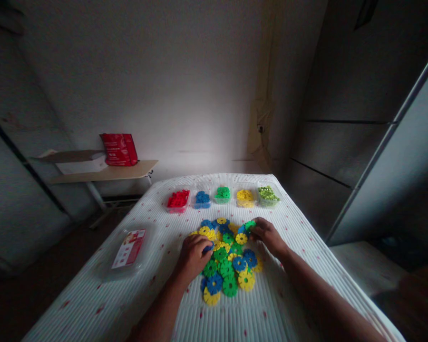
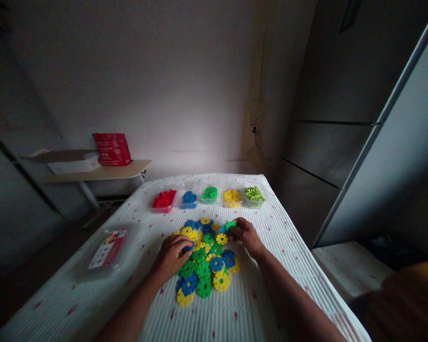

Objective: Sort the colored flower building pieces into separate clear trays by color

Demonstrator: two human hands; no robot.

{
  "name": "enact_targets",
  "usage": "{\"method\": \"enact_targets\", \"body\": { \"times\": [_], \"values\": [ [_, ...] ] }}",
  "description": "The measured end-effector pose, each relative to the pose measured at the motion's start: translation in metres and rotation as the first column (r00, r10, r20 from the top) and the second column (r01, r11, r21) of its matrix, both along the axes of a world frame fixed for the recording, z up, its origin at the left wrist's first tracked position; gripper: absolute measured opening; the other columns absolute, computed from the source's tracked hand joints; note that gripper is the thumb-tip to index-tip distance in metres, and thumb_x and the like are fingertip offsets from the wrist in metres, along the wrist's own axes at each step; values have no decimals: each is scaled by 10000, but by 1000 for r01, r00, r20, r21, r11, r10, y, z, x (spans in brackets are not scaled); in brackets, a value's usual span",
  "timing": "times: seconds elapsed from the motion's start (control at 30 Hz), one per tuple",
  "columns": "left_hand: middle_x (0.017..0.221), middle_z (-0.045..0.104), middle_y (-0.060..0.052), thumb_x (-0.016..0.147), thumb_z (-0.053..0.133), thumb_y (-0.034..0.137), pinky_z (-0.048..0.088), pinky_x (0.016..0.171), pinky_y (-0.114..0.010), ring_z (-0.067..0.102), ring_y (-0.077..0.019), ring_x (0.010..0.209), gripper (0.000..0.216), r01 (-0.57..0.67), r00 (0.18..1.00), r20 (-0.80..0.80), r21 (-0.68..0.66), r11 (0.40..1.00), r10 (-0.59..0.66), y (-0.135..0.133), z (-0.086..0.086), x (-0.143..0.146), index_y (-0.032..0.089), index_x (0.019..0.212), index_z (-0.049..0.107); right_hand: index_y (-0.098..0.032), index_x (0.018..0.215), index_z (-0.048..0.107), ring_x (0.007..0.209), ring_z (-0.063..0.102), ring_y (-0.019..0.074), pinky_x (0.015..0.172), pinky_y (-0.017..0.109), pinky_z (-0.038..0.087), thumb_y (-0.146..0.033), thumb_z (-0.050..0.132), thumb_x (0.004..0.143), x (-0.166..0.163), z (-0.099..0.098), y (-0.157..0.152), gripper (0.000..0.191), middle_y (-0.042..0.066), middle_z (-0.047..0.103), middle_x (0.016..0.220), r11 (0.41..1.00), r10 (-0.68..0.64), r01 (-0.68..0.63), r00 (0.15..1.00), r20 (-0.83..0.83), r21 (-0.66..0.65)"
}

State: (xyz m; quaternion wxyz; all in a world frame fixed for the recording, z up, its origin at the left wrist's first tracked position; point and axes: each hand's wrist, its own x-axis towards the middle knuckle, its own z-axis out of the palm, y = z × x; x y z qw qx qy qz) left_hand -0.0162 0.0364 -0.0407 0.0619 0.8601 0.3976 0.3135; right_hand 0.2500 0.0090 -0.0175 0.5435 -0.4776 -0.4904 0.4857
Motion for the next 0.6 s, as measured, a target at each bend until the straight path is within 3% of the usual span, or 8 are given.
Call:
{"method": "enact_targets", "body": {
  "times": [0.27,0.47,0.6],
  "values": [
    [847,657,-22,690,603,158,417,830,-369,570,-195,872,101,3,1000,7,-13,1000,-2,0,1,1,205,771,639,-189,713,493,440,412,71,440,200,308,-386,642,655,-1,6,-1,254,-59,509,504,997,-68,67,995,70,28],
    [842,657,-19,686,602,155,415,819,-357,568,-187,860,110,14,1000,17,0,1000,-14,0,1,0,209,774,639,-178,643,506,461,443,81,441,201,331,-299,634,585,8,-5,6,186,-50,521,516,984,-175,180,939,295,12],
    [838,656,-22,684,598,153,415,817,-356,568,-186,858,114,10,1000,26,7,1000,-11,0,0,0,210,773,640,-170,675,521,418,418,73,407,202,303,-322,602,610,18,-1,7,184,-44,517,505,976,-209,216,942,263,-1]
  ]
}}
